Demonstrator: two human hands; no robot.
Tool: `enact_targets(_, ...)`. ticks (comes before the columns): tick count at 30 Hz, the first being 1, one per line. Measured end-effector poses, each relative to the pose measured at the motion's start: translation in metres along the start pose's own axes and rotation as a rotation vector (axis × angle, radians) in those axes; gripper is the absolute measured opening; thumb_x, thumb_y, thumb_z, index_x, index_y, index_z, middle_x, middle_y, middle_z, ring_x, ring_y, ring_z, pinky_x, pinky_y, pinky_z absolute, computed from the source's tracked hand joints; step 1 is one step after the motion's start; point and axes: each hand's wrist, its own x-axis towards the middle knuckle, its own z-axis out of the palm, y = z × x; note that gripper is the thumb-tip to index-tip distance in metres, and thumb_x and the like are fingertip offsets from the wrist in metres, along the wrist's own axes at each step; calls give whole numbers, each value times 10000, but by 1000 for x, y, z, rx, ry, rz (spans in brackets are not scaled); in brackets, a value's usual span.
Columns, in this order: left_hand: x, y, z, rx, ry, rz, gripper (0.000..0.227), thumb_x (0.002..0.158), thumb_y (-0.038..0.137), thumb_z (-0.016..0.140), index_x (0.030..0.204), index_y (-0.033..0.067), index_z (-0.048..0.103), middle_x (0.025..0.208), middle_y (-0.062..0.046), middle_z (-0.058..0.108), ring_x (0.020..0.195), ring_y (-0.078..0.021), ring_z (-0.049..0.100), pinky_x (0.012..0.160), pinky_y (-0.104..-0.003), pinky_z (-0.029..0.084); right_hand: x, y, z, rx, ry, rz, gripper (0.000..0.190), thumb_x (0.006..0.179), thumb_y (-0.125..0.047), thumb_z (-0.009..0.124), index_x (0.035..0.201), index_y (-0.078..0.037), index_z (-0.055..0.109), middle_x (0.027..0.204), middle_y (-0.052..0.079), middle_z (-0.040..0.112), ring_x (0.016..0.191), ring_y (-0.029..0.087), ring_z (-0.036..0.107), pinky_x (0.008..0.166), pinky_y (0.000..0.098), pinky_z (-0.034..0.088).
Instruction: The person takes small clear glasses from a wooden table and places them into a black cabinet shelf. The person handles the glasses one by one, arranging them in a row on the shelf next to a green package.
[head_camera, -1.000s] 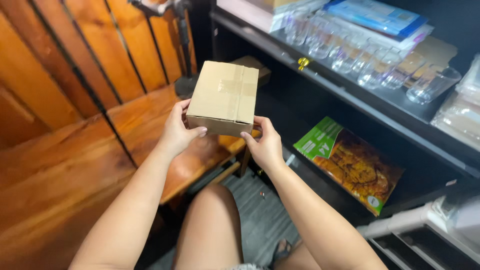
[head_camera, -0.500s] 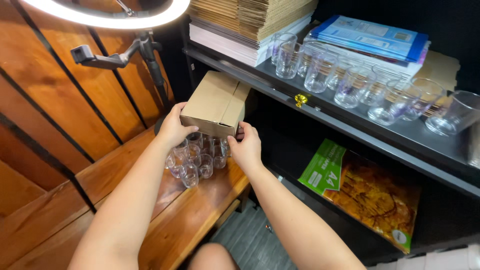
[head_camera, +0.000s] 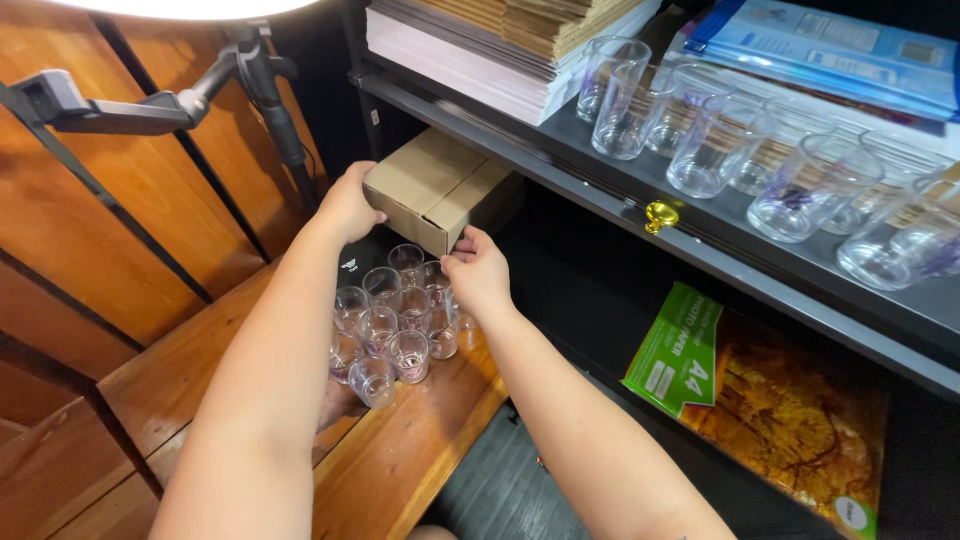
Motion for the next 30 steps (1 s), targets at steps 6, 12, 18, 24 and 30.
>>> enact_targets(6, 0, 17, 1, -31, -44, -41, 772, 875, -32, 744, 1568, 44, 413, 1442, -277, 509, 1384, -410, 516, 1100, -539, 508, 18, 0, 3, 84, 17, 91, 735, 838, 45, 713, 1514, 86, 424, 1281, 289, 589, 1163, 337, 686, 865, 389, 650)
enact_targets(12, -4, 22, 8, 141, -23, -31, 756, 855, 0, 790, 1539, 38, 471, 1416, -245, 436, 1352, -427, 518, 1061, -558, 533, 35, 8, 4, 160, -8, 161, 740, 872, 62, 651, 1542, 123, 344, 1351, 345, 516, 1228, 403, 624, 936, 428, 619)
enact_targets(18, -7, 30, 10, -6, 32, -44, 704, 903, -62, 727, 1526, -54, 399, 1397, -283, 430, 1365, -475, 509, 1091, -564, 504, 48, 15, 7, 232, -27, 170, 748, 897, 77, 613, 1573, 106, 293, 1348, 350, 494, 1261, 430, 586, 999, 483, 583)
enact_targets(24, -2, 30, 19, -69, 47, -49, 590, 912, -21, 735, 1431, -44, 455, 1393, -262, 446, 1351, -464, 533, 1080, -544, 519, 56, 16, 4, 246, -57, 173, 742, 926, 67, 592, 1583, 108, 251, 1411, 378, 434, 1342, 453, 516, 1067, 509, 532)
enact_targets(30, 7, 28, 31, -95, 55, -40, 573, 917, 15, 714, 1434, 5, 468, 1402, -236, 451, 1337, -448, 554, 1055, -520, 539, 63, 17, -3, 266, -62, 170, 771, 929, 60, 608, 1598, 79, 226, 1441, 394, 393, 1360, 493, 486, 1080, 532, 511)
